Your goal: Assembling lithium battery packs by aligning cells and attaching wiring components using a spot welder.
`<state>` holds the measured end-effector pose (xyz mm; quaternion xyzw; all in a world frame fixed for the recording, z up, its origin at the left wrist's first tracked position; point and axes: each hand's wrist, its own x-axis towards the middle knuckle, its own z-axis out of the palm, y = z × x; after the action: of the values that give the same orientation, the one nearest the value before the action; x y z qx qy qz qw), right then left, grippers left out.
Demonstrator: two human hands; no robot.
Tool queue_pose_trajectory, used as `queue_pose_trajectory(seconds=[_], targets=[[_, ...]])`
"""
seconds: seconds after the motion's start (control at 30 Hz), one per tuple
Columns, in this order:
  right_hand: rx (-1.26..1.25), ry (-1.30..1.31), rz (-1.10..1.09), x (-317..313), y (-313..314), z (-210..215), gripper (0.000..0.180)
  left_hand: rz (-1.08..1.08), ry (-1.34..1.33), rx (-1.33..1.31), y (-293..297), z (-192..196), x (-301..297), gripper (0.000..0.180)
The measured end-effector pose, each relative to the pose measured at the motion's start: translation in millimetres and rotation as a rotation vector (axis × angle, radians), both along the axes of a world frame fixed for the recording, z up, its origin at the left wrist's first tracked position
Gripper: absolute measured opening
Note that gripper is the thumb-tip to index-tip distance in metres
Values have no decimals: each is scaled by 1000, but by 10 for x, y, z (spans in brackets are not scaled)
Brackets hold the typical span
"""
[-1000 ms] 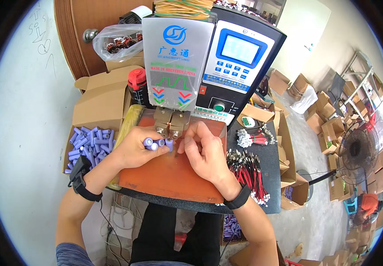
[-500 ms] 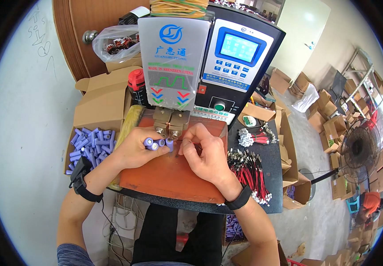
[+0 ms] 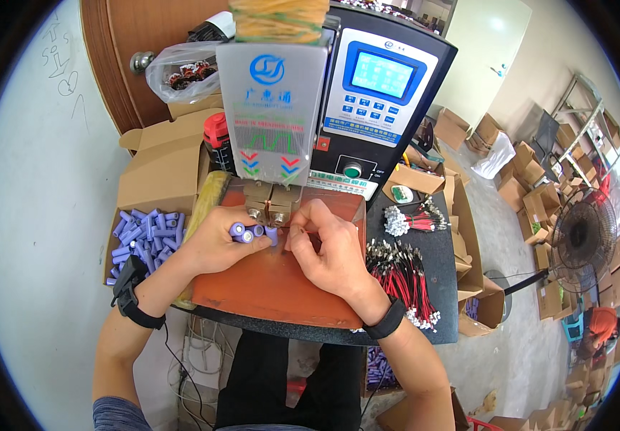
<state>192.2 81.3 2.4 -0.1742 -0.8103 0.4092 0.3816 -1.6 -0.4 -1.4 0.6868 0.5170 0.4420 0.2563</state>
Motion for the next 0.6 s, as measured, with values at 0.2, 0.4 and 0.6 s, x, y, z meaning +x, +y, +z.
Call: queue_pose_trajectory(seconds=[0.2, 0.4, 0.6], targets=[[17, 12, -28, -10, 10, -21, 4, 14, 18, -1, 1, 11, 7, 13], [169, 38, -155, -17, 19, -35, 9, 15, 33, -3, 20, -81, -21, 15], [2, 79, -246, -56, -2, -13, 18, 170, -199, 62, -19, 26, 95, 16]])
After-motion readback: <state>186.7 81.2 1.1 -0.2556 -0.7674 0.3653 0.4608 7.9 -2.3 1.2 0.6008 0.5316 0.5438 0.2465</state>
